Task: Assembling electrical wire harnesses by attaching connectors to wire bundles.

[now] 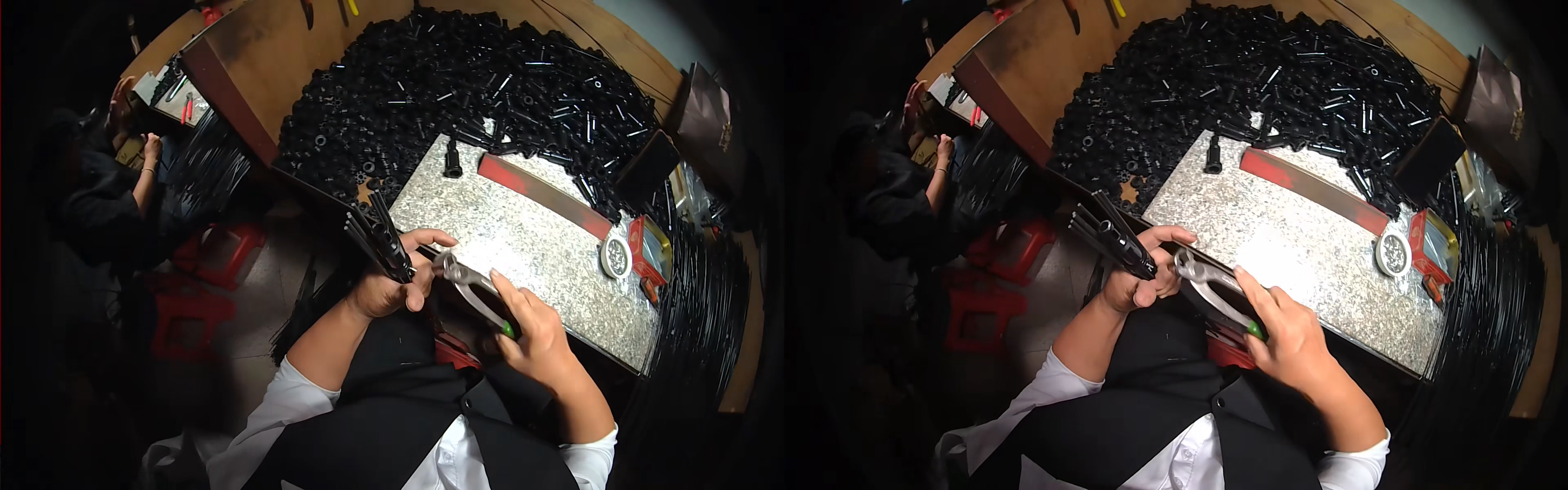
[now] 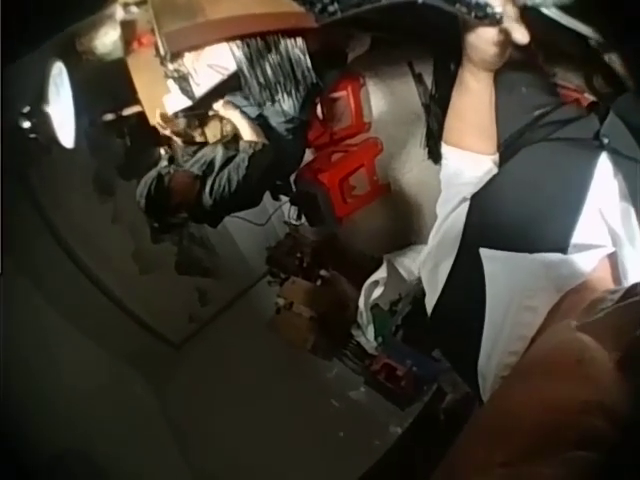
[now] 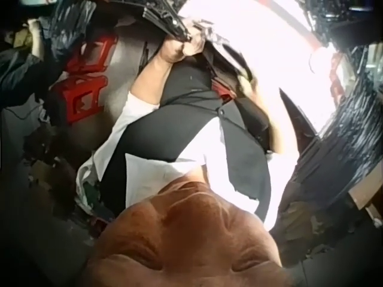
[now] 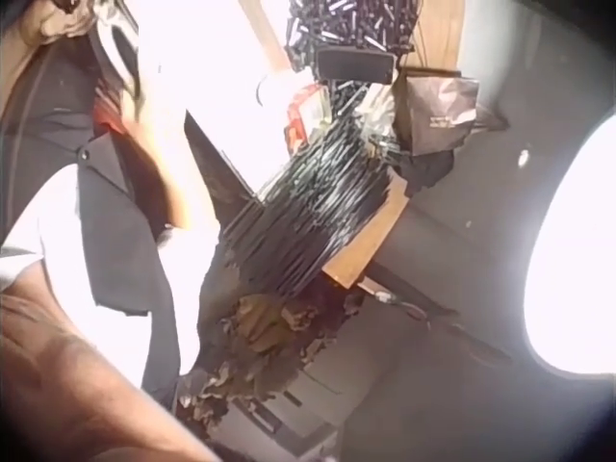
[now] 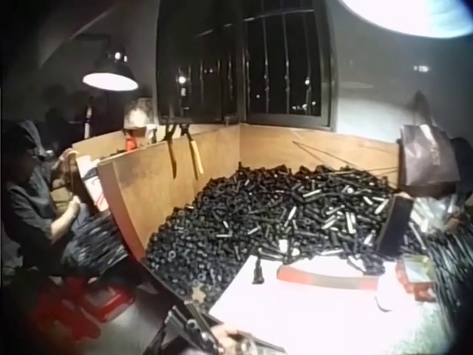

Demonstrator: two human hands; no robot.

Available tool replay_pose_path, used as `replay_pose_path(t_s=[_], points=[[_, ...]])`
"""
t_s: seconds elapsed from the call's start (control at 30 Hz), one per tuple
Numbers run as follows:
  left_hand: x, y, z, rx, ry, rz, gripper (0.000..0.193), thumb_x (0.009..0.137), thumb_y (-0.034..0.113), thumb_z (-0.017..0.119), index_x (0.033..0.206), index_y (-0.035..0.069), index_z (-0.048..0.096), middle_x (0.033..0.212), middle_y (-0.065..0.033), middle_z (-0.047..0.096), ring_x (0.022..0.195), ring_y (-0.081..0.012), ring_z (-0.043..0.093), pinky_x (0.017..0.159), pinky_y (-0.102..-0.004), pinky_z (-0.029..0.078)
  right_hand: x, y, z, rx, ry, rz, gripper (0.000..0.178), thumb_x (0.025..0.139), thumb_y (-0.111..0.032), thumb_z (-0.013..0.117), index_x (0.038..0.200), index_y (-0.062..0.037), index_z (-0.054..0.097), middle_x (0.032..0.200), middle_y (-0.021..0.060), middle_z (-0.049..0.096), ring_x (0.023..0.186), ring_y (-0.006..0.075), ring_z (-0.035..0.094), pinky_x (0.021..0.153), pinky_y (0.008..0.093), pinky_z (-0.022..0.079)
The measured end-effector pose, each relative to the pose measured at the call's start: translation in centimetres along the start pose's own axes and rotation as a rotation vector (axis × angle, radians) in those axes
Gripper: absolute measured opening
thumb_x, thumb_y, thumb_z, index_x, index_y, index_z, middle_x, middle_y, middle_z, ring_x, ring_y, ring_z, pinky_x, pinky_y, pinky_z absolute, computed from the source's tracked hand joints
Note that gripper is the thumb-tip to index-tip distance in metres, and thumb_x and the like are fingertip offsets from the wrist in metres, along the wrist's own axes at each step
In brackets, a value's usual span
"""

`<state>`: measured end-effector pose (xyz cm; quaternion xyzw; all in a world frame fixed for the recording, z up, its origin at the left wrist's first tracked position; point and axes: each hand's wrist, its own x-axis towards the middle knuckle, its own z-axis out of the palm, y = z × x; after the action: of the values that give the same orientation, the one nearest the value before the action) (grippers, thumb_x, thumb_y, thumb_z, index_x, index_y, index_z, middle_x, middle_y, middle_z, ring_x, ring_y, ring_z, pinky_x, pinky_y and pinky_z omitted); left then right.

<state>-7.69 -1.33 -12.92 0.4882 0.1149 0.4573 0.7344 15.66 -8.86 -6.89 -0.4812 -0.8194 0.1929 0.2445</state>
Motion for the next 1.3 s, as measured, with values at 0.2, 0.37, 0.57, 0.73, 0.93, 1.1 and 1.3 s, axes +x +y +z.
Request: replay_pose_path(t_s=[0.2,0.37,0.57,0.73,0.93,1.1,1.3], points=[[0.0,-0.2,0.4,0.057,0.013,-0.051,0.074,0.062,0.042,0.083,0.112,-0.005,0.056,0.073,0.0012,0.057,0.066,-0.0061,0.052,0.062,-0.0206,0.04,-1.3,-1.1,0.1,-0.356,0.06,-0.042,0.074,0.064,0.001,0.071,0.134,-0.0091,0.049,0.067,0.0084,0.044,0.054,0.0239,0.05,0.047,0.037,0.041],[0.6,-0.2,0.8,0.072,-0.063,-0.139,0.063,0.06,0.036,0.087,0.106,-0.001,0.064,0.097,-0.0051,0.065,0.092,-0.0122,0.059,0.083,-0.0263,0.047,-1.5,-1.0,0.2,-0.406,0.125,-0.081,0.06,0.072,-0.001,0.068,0.13,-0.0099,0.054,0.066,0.0077,0.043,0.05,0.0215,0.048,0.043,0.0349,0.039],[0.6,-0.2,1.5,0.188,-0.001,-0.202,0.078,0.049,0.043,0.087,0.11,0.001,0.063,0.094,0.0013,0.064,0.071,-0.0004,0.047,0.063,-0.015,0.036,-1.9,-1.0,0.0,-0.529,0.166,-0.049,0.063,0.071,-0.003,0.07,0.131,-0.0112,0.053,0.068,0.0074,0.043,0.061,0.0222,0.05,0.051,0.0339,0.039],[0.7,-0.8,1.7,0.208,-0.032,-0.186,0.076,0.054,0.042,0.086,0.112,0.0,0.061,0.098,-0.0031,0.064,0.082,-0.0066,0.056,0.073,-0.02,0.044,-2.3,-0.8,-0.3,-0.61,0.178,-0.068,0.065,0.071,-0.003,0.07,0.133,-0.0115,0.051,0.073,0.0092,0.045,0.066,0.0241,0.048,0.056,0.0353,0.039],[0.8,-0.5,2.0,0.235,-0.066,-0.175,0.073,0.058,0.04,0.086,0.112,-0.001,0.06,0.1,-0.0059,0.065,0.092,-0.0121,0.06,0.082,-0.0256,0.048,-2.2,-1.1,-1.5,-0.774,0.185,-0.161,0.063,0.073,-0.002,0.066,0.134,-0.0095,0.049,0.076,0.01,0.045,0.064,0.0242,0.047,0.056,0.0363,0.038],[0.9,-0.5,2.4,0.257,-0.046,-0.222,0.071,0.059,0.038,0.087,0.112,-0.001,0.06,0.097,-0.004,0.064,0.086,-0.0088,0.058,0.077,-0.0232,0.047,-2.2,-1.6,-2.4,-0.784,0.106,-0.155,0.062,0.072,0.001,0.063,0.133,-0.0091,0.051,0.072,0.0095,0.042,0.062,0.0242,0.048,0.054,0.0363,0.038],[0.8,-1.2,2.4,0.262,0.006,-0.115,0.07,0.059,0.035,0.088,0.112,-0.002,0.06,0.096,-0.0038,0.064,0.085,-0.0085,0.057,0.075,-0.0228,0.047,-2.2,-2.2,-2.6,-0.474,-0.041,0.046,0.063,0.072,-0.001,0.065,0.133,-0.0106,0.051,0.071,0.0107,0.043,0.061,0.0254,0.049,0.053,0.0377,0.039]])
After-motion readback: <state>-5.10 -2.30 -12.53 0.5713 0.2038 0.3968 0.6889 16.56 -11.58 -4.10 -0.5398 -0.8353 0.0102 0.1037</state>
